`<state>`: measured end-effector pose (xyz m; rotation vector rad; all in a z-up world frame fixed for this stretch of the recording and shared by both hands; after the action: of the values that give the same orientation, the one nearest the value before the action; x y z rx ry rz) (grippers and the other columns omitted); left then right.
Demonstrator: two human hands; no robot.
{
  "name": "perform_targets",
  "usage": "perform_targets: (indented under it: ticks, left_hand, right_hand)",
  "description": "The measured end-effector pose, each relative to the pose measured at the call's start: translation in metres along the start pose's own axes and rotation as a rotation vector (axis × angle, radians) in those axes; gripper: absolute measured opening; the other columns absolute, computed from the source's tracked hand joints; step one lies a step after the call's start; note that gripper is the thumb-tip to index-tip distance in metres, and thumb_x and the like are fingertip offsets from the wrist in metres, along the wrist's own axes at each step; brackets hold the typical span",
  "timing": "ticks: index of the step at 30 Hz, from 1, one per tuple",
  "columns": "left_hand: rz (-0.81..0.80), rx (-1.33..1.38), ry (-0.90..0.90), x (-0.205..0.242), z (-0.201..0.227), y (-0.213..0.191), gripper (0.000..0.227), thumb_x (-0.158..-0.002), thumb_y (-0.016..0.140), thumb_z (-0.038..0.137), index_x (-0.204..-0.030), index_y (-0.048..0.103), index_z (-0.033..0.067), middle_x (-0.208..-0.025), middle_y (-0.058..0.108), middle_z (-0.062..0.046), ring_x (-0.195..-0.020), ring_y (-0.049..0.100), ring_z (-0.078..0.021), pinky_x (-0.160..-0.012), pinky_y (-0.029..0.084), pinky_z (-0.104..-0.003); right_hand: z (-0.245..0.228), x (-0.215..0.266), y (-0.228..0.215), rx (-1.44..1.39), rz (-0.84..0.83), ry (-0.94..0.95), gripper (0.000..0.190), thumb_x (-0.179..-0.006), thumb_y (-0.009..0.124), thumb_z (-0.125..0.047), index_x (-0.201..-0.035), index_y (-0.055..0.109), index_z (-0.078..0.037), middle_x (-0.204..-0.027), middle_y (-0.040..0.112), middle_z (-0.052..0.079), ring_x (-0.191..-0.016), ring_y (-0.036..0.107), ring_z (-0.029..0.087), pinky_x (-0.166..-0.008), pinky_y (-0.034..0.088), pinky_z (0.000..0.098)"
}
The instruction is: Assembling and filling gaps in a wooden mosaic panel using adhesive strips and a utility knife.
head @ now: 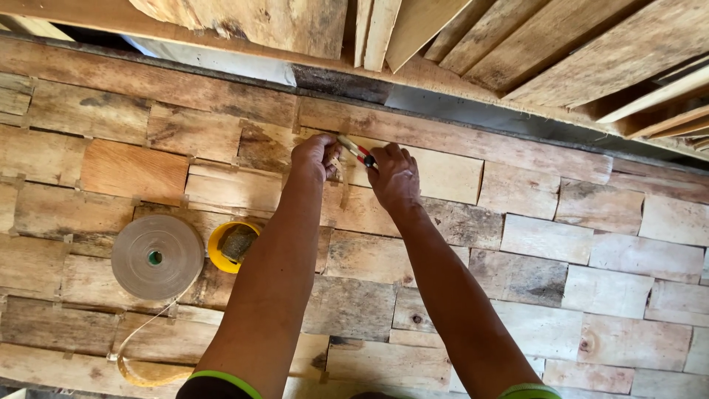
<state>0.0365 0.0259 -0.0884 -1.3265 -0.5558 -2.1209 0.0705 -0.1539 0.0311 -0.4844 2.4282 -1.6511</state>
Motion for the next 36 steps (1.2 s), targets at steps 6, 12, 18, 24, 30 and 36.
perform_targets:
  ticks: [6, 12, 18, 24, 30, 36]
  left_hand:
    - [-0.029, 0.008, 0.015, -0.012, -0.003, 0.002, 0.014, -0.092, 0.072, 0.015, -0.082, 0.074, 0.0076, -0.069, 0.073, -0.004, -0.058, 0.063, -0.0137, -0.075, 0.044, -0.039]
    - [-0.041, 0.01, 0.008, -0.02, -0.004, 0.003, 0.011, -0.092, 0.07, 0.014, -0.082, 0.072, 0.0087, -0.067, 0.072, -0.005, -0.055, 0.06, -0.0143, -0.061, 0.04, -0.037]
    - [-0.054, 0.166, 0.051, -0.008, -0.006, -0.002, 0.01, -0.091, 0.072, 0.014, -0.086, 0.07, 0.0058, -0.067, 0.07, -0.003, -0.053, 0.057, -0.0119, -0.048, 0.039, -0.031]
    - [-0.1, 0.396, 0.399, 0.055, 0.003, -0.017, 0.007, -0.091, 0.07, 0.011, -0.09, 0.074, 0.006, -0.069, 0.07, -0.005, -0.054, 0.063, -0.0116, -0.049, 0.051, -0.026]
    - [-0.122, 0.471, 1.052, 0.133, -0.004, -0.053, 0.016, -0.099, 0.072, 0.009, -0.085, 0.072, 0.0018, -0.067, 0.065, -0.007, -0.054, 0.059, -0.0131, -0.05, 0.054, -0.03]
    - [-0.07, 0.376, 1.127, 0.213, -0.04, -0.086, 0.007, -0.098, 0.07, 0.005, -0.092, 0.071, 0.0021, -0.075, 0.071, -0.009, -0.063, 0.065, -0.0131, -0.055, 0.056, -0.027]
  right_hand:
    - [-0.002, -0.004, 0.008, -0.014, -0.036, 0.018, 0.028, -0.087, 0.079, -0.021, -0.112, 0.07, -0.01, -0.108, 0.068, 0.011, -0.099, 0.065, 0.028, -0.09, 0.052, 0.0448]
    - [-0.004, -0.003, 0.007, 0.013, -0.102, 0.029, 0.027, -0.087, 0.078, -0.02, -0.112, 0.071, -0.011, -0.11, 0.068, 0.011, -0.1, 0.064, 0.028, -0.093, 0.051, 0.0442]
    - [0.019, 0.008, -0.008, 0.002, -0.032, 0.149, 0.02, -0.092, 0.075, -0.019, -0.111, 0.072, -0.011, -0.113, 0.07, 0.013, -0.101, 0.065, 0.028, -0.09, 0.051, 0.0464]
    - [0.049, 0.039, -0.032, -0.009, 0.137, 0.068, 0.032, -0.091, 0.07, -0.011, -0.123, 0.073, -0.01, -0.114, 0.076, 0.011, -0.107, 0.066, 0.03, -0.093, 0.051, 0.0489]
    - [0.029, 0.031, -0.01, 0.101, -0.069, 0.032, 0.046, -0.096, 0.053, -0.007, -0.141, 0.056, -0.012, -0.145, 0.058, 0.011, -0.135, 0.049, 0.03, -0.113, 0.035, 0.0529]
    - [-0.066, 0.014, 0.018, 0.208, -0.269, -0.238, 0.083, -0.086, 0.052, -0.008, -0.163, 0.02, -0.004, -0.169, 0.027, 0.008, -0.159, 0.008, 0.031, -0.126, -0.002, 0.0582]
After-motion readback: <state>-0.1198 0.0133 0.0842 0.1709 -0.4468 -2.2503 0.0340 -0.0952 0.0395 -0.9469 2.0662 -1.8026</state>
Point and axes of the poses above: each hand's wrist, its own x-axis away from the middle knuckle, its own y-axis out of the palm, z = x × y, the point moved 10 cm from there along -x, towards the middle knuckle
